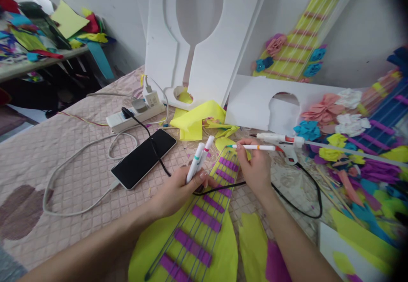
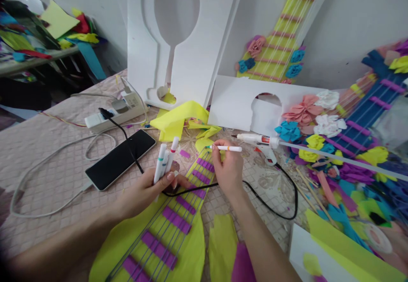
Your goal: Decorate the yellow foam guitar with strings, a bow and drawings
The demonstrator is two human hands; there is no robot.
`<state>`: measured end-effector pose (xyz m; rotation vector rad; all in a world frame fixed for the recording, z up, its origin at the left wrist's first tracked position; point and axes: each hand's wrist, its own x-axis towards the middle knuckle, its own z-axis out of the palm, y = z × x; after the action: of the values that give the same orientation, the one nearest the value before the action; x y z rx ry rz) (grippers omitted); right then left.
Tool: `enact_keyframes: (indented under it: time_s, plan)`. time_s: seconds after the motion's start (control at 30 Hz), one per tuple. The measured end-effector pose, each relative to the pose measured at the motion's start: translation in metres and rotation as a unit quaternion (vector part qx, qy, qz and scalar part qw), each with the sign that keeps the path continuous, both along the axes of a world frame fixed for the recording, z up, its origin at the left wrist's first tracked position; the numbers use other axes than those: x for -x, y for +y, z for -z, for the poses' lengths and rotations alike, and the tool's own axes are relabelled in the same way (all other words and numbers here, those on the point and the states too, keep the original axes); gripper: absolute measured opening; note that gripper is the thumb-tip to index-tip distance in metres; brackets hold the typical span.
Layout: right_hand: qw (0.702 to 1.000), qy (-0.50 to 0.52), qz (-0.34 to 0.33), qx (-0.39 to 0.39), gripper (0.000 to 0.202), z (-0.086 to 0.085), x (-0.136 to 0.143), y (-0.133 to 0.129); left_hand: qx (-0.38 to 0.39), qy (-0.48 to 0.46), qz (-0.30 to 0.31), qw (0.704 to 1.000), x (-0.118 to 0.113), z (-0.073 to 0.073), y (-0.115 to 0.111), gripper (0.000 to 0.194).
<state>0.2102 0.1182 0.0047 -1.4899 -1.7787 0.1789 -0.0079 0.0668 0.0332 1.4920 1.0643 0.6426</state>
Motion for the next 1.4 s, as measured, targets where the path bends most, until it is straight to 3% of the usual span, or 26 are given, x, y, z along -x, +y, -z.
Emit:
enact_keyframes:
  time_s: [1.4]
  plan:
    - [0.999,-0.016,-0.009,-0.039,0.012,-0.0016,0.0014,0.0005,0.0,-0.015,-0.001,1.0,-0.0009,0.0029,0.0006,0.039]
